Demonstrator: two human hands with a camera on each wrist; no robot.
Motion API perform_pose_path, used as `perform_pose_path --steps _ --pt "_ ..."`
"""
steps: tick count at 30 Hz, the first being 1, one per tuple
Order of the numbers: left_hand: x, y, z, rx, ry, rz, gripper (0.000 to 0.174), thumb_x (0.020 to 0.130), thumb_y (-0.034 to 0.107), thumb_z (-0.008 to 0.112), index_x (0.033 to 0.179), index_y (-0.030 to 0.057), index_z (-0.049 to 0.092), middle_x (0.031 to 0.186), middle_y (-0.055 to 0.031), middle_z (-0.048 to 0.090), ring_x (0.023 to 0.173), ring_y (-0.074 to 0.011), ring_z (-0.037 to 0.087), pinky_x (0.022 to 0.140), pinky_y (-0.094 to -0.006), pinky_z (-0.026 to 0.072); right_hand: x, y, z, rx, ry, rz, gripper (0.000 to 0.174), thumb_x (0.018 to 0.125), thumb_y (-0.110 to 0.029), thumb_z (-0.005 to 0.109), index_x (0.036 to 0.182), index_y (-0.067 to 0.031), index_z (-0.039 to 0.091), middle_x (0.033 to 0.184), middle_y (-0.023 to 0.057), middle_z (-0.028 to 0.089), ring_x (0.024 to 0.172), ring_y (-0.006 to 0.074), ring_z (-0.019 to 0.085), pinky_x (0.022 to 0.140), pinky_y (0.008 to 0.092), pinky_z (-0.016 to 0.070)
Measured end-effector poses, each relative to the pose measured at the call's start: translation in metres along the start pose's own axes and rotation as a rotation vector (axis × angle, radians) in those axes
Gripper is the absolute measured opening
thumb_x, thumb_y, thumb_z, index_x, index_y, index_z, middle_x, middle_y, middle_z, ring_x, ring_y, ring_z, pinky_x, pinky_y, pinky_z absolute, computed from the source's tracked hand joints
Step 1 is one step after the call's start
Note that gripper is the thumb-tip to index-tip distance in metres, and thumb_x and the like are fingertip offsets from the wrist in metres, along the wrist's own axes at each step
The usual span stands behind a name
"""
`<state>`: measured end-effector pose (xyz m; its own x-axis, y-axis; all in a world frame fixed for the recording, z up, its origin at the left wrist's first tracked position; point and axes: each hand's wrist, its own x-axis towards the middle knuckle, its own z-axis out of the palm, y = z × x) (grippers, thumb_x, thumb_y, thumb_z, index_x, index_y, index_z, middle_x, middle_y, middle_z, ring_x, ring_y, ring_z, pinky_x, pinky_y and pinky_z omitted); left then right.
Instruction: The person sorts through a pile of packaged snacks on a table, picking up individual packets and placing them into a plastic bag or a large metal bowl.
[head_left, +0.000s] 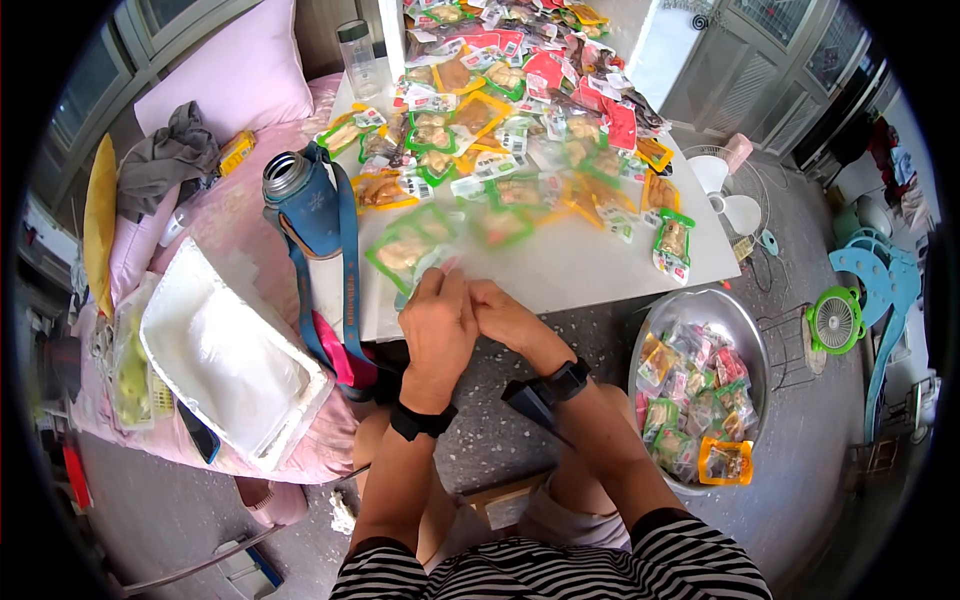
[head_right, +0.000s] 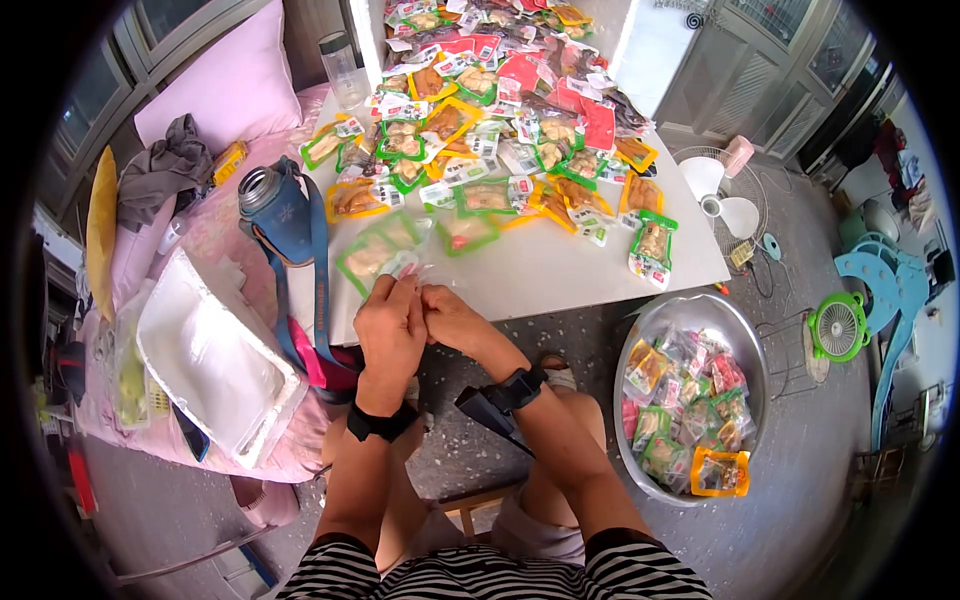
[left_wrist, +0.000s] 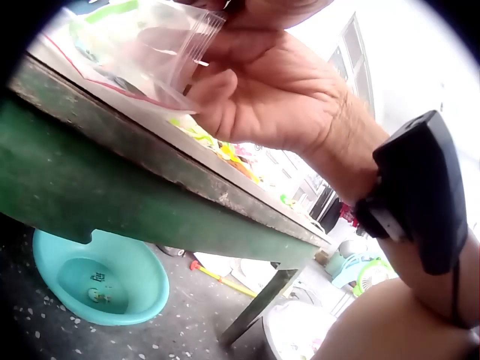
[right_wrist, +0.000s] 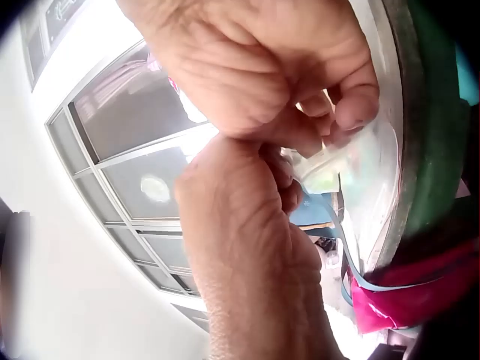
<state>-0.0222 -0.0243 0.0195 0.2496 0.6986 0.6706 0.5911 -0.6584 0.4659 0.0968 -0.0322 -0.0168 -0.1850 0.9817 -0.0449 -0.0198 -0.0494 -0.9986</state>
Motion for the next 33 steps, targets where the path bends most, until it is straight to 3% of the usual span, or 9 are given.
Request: perform_pose_path --steps 4,10,13,16,19,25,28,31,33 --pt "0.003 -0.004 -0.008 0.013 -0.037 -0.115 0.008 0.08 0.003 0.059 0.087 0.0029 0.063 0.08 -0.0154 0.059 0.069 -0.037 0.062 0.059 -0.0454 0.0495 -0.016 -0.042 -0.022 -0.075 -0.145 0.069 0.016 0.089 -0.018 0.056 0.084 -0.0038 0.063 0.071 0.0011 0.058 0.056 0.0062 0.051 0.047 0.0211 0.0402" --pt "0.003 -0.003 -0.007 0.016 -0.019 -0.096 0.01 0.08 0.0 0.061 0.089 0.0015 0.065 0.074 -0.0168 0.057 0.061 -0.0377 0.059 0.053 -0.0439 0.045 -0.011 -0.016 -0.083 -0.043 0.541 0.106 0.023 0.089 -0.028 0.06 0.096 -0.0079 0.068 0.076 0.0046 0.065 0.054 0.0054 0.049 0.048 0.0222 0.0413" --pt "0.003 -0.004 -0.007 0.015 -0.019 -0.09 0.009 0.08 0.0 0.061 0.088 0.0017 0.064 0.075 -0.0167 0.057 0.061 -0.0379 0.059 0.053 -0.0439 0.0447 -0.003 -0.02 -0.075 0.097 0.617 0.061 0.034 0.09 -0.032 0.058 0.112 -0.0084 0.065 0.083 0.0041 0.067 0.06 0.0063 0.053 0.051 0.0217 0.0445" --pt "0.003 -0.003 -0.008 0.026 -0.03 -0.1 0.008 0.08 0.0 0.061 0.088 0.0017 0.064 0.075 -0.0165 0.057 0.061 -0.0379 0.058 0.053 -0.0437 0.0445 0.011 -0.009 -0.082 0.121 0.46 0.084 0.041 0.092 -0.035 0.054 0.123 -0.0093 0.06 0.088 0.0031 0.068 0.069 0.0078 0.058 0.054 0.0218 0.0469" --pt "0.003 -0.004 -0.007 0.02 -0.055 -0.111 0.006 0.08 0.003 0.061 0.085 0.0038 0.062 0.076 -0.0153 0.056 0.064 -0.0387 0.059 0.056 -0.0465 0.0474 0.014 0.003 -0.086 0.143 0.599 0.0 0.032 0.088 -0.024 0.062 0.11 -0.0009 0.065 0.089 0.0018 0.065 0.06 0.0095 0.057 0.053 0.0238 0.0495" --pt "0.005 -0.007 -0.006 0.03 -0.047 -0.093 0.007 0.08 0.003 0.061 0.086 0.004 0.062 0.076 -0.0156 0.057 0.063 -0.0392 0.059 0.054 -0.0463 0.0464 -0.039 -0.004 -0.15 -0.191 0.779 -0.035 0.02 0.079 -0.007 0.066 0.098 0.0022 0.066 0.077 0.0037 0.067 0.071 0.0134 0.062 0.059 0.027 0.05" --pt "0.004 -0.005 -0.005 0.04 -0.058 -0.099 0.006 0.08 0.003 0.061 0.086 0.0036 0.062 0.078 -0.0158 0.058 0.064 -0.0392 0.06 0.055 -0.0464 0.0466 -0.056 0.006 -0.175 -0.754 0.878 -0.085 0.023 0.075 0.002 0.06 0.098 -0.0005 0.066 0.079 0.0103 0.068 0.068 0.025 0.063 0.062 0.0333 0.0513" --pt "0.004 -0.004 -0.003 0.049 -0.076 -0.094 0.006 0.08 0.003 0.061 0.086 0.0036 0.062 0.078 -0.016 0.058 0.065 -0.0392 0.06 0.056 -0.0466 0.0464 -0.06 0.0 -0.174 -0.931 0.853 -0.103 0.032 0.072 0.007 0.054 0.1 -0.005 0.067 0.088 0.0143 0.068 0.08 0.0356 0.062 0.074 0.0391 0.0509" --pt "0.003 -0.004 -0.001 0.056 -0.083 -0.093 0.006 0.08 0.003 0.061 0.086 0.0035 0.062 0.078 -0.0161 0.058 0.065 -0.0392 0.059 0.056 -0.0465 0.0462 -0.052 -0.009 -0.162 -1.195 0.746 -0.357 0.039 0.071 0.007 0.053 0.106 -0.0057 0.064 0.099 0.0144 0.067 0.099 0.037 0.058 0.086 0.0432 0.0474"
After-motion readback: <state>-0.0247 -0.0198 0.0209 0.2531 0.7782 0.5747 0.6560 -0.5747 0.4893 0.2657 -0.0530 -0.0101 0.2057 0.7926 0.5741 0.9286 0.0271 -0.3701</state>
